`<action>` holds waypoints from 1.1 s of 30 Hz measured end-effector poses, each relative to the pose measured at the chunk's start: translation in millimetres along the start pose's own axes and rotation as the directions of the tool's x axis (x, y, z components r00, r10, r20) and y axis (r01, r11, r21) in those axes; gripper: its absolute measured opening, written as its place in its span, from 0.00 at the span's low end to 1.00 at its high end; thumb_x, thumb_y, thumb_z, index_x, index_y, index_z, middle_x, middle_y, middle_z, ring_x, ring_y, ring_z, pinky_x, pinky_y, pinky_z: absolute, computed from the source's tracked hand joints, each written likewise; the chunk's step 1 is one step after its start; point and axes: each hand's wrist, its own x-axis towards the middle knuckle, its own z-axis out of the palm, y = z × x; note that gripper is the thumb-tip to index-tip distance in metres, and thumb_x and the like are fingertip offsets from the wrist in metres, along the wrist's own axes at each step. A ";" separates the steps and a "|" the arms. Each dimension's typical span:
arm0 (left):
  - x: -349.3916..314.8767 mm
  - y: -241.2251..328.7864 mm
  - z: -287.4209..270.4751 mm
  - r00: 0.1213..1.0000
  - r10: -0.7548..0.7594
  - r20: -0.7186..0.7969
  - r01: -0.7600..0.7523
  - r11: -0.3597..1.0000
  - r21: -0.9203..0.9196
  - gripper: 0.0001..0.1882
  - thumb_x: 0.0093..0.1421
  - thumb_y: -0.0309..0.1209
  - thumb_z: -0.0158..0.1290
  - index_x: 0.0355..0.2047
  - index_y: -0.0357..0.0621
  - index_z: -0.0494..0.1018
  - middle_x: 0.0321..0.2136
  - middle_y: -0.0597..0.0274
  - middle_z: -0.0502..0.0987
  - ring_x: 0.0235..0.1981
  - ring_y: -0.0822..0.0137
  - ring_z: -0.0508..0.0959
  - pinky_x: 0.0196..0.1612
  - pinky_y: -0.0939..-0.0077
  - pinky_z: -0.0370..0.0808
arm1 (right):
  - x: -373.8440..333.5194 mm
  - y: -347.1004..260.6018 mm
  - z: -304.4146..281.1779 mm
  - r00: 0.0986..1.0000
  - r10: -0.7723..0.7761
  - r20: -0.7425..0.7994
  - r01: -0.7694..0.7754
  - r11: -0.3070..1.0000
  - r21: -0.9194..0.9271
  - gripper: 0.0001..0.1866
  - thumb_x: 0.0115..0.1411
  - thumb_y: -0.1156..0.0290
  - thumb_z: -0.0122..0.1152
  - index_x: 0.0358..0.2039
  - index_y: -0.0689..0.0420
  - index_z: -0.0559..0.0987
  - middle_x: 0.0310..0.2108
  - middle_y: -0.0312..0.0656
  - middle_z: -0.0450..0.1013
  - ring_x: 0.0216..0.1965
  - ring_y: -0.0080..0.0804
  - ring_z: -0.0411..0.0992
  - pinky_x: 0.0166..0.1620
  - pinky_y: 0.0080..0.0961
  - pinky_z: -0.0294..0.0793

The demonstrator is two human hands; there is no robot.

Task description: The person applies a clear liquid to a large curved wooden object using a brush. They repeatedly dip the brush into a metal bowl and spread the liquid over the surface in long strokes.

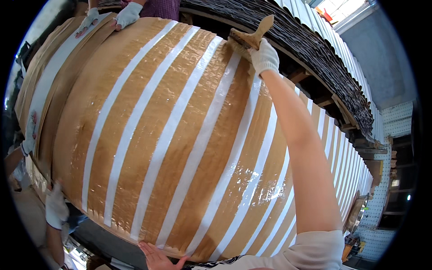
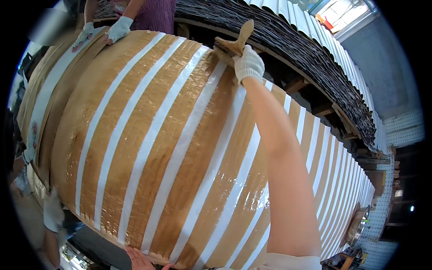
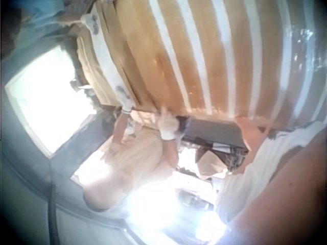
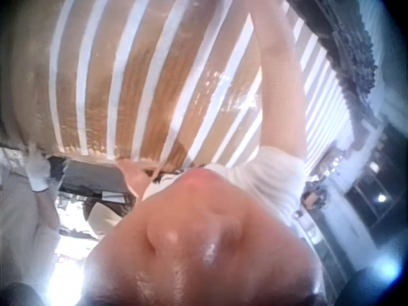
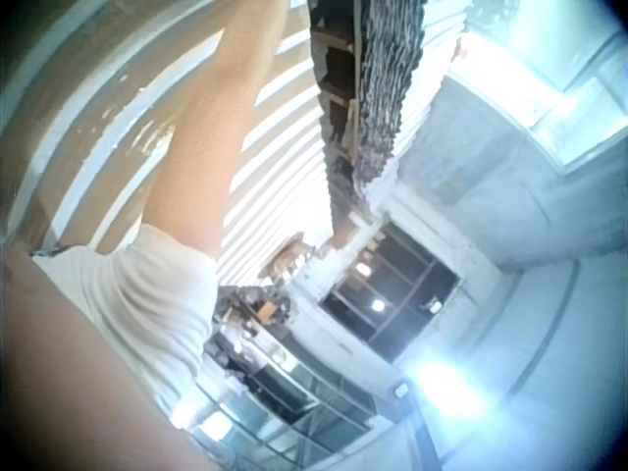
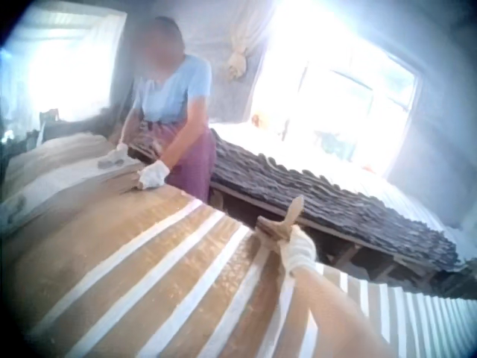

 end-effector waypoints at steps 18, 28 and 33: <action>-0.1 13.0 -20.3 0.880 0.262 0.395 -0.468 0.346 0.813 0.70 0.45 0.73 0.54 0.61 0.10 0.52 0.64 0.18 0.52 0.70 0.34 0.49 0.73 0.57 0.45 | -82.0 25.7 -34.6 0.978 0.204 0.050 -0.208 0.908 0.364 0.28 0.57 0.50 0.54 0.57 0.45 0.75 0.46 0.59 0.75 0.49 0.56 0.75 0.51 0.45 0.74; 2.2 16.5 -20.0 0.881 0.209 0.425 -0.473 0.341 0.813 0.71 0.45 0.77 0.51 0.61 0.10 0.53 0.65 0.18 0.49 0.70 0.31 0.45 0.73 0.57 0.43 | -151.0 296.1 -134.5 0.804 0.544 -0.243 -0.532 0.839 0.117 0.35 0.56 0.50 0.63 0.61 0.55 0.71 0.52 0.56 0.74 0.56 0.52 0.72 0.59 0.36 0.69; 5.2 1.1 -15.7 0.847 0.342 0.407 -0.523 0.397 0.754 0.70 0.45 0.74 0.54 0.60 0.10 0.55 0.64 0.16 0.51 0.70 0.30 0.46 0.72 0.55 0.49 | -121.8 112.8 -115.4 0.945 0.325 -0.044 -0.277 0.862 0.425 0.34 0.53 0.51 0.64 0.58 0.56 0.76 0.50 0.53 0.77 0.50 0.45 0.76 0.53 0.34 0.72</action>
